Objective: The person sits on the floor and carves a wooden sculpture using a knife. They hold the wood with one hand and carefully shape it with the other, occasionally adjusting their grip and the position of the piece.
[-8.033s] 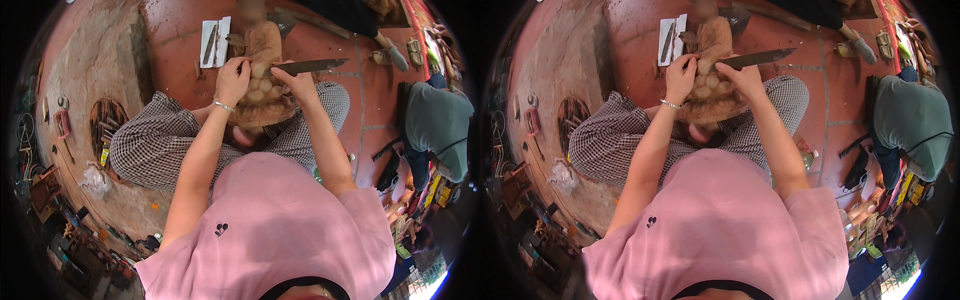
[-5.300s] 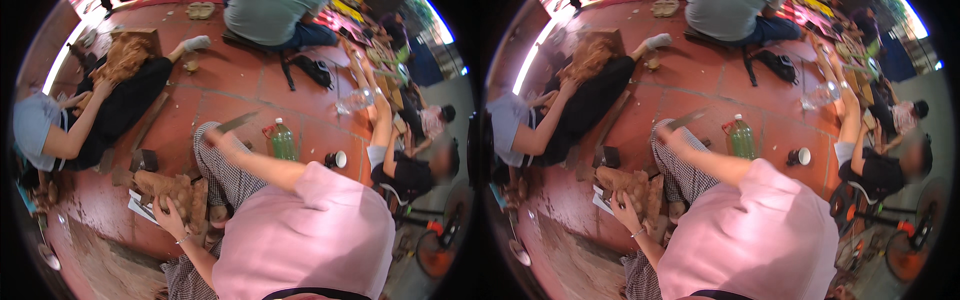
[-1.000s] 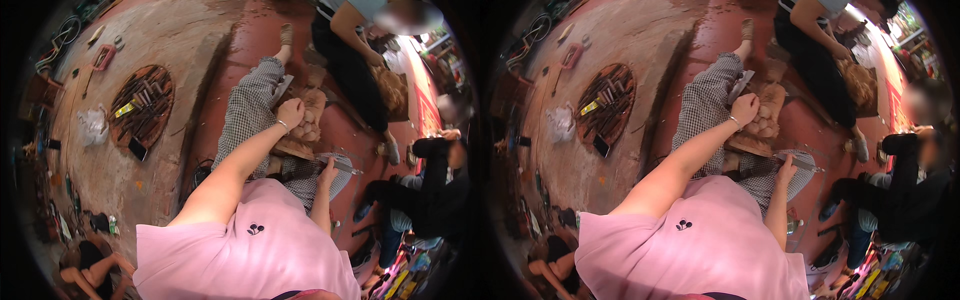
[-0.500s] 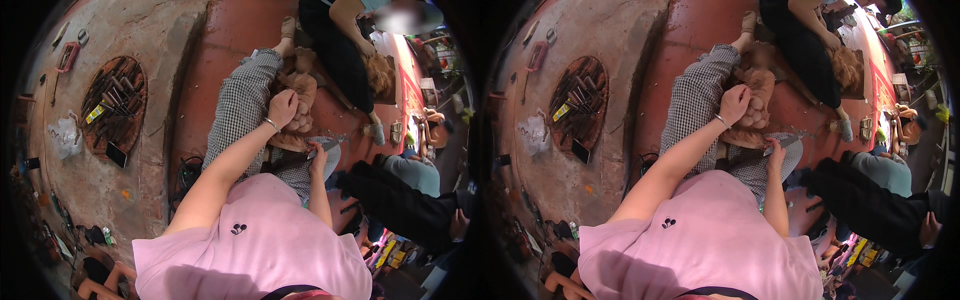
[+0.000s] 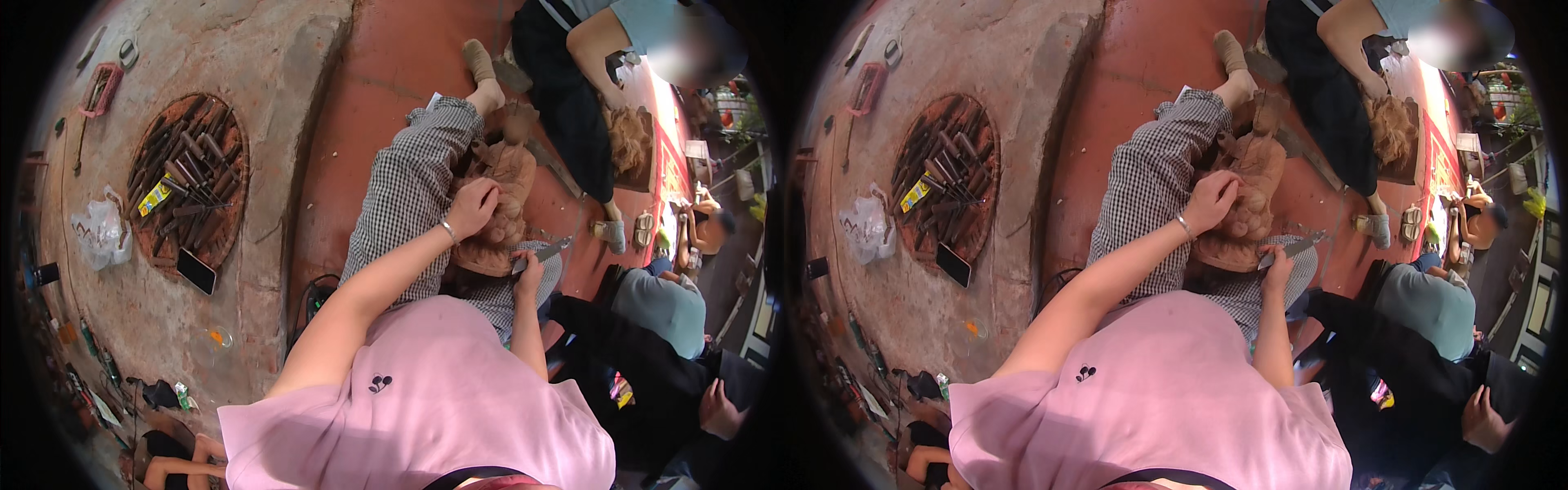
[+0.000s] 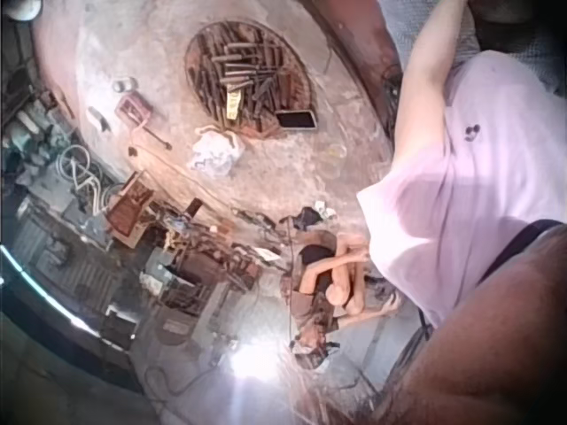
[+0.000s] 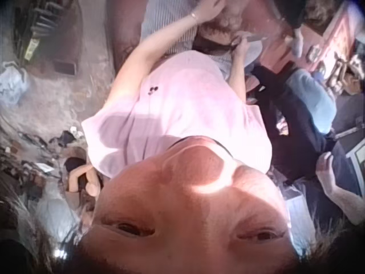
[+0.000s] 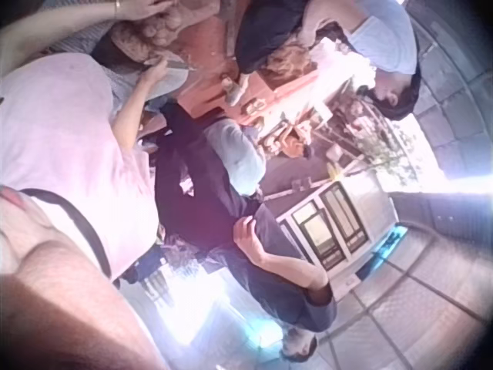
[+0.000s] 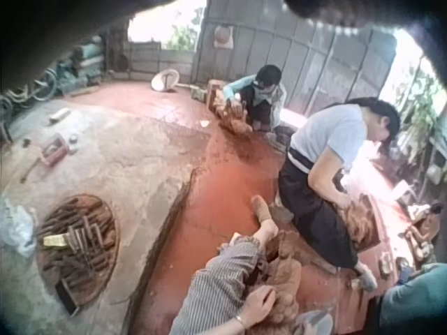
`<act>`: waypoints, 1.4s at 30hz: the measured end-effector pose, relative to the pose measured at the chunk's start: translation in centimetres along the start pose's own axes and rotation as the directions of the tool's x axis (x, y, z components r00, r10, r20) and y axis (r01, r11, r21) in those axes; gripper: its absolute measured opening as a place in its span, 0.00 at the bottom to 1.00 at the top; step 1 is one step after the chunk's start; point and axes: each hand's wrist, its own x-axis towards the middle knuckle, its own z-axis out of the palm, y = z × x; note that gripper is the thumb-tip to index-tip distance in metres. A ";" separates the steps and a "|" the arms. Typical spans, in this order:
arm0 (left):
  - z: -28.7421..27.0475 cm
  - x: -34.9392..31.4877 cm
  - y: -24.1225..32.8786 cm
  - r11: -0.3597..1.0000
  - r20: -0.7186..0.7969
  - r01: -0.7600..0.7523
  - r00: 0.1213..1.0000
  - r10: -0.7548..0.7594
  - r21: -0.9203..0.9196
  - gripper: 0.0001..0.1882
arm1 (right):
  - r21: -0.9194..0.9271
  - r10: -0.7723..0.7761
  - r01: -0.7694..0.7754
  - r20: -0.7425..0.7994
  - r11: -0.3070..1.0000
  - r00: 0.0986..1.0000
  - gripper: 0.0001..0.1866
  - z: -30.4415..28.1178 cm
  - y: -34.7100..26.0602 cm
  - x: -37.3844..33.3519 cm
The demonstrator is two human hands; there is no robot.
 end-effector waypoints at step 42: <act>-1.5 2.2 -4.7 0.795 0.102 0.433 0.850 -0.518 0.425 0.27 | 0.208 -0.081 0.073 0.032 0.975 0.996 0.14 0.0 2.7 -0.8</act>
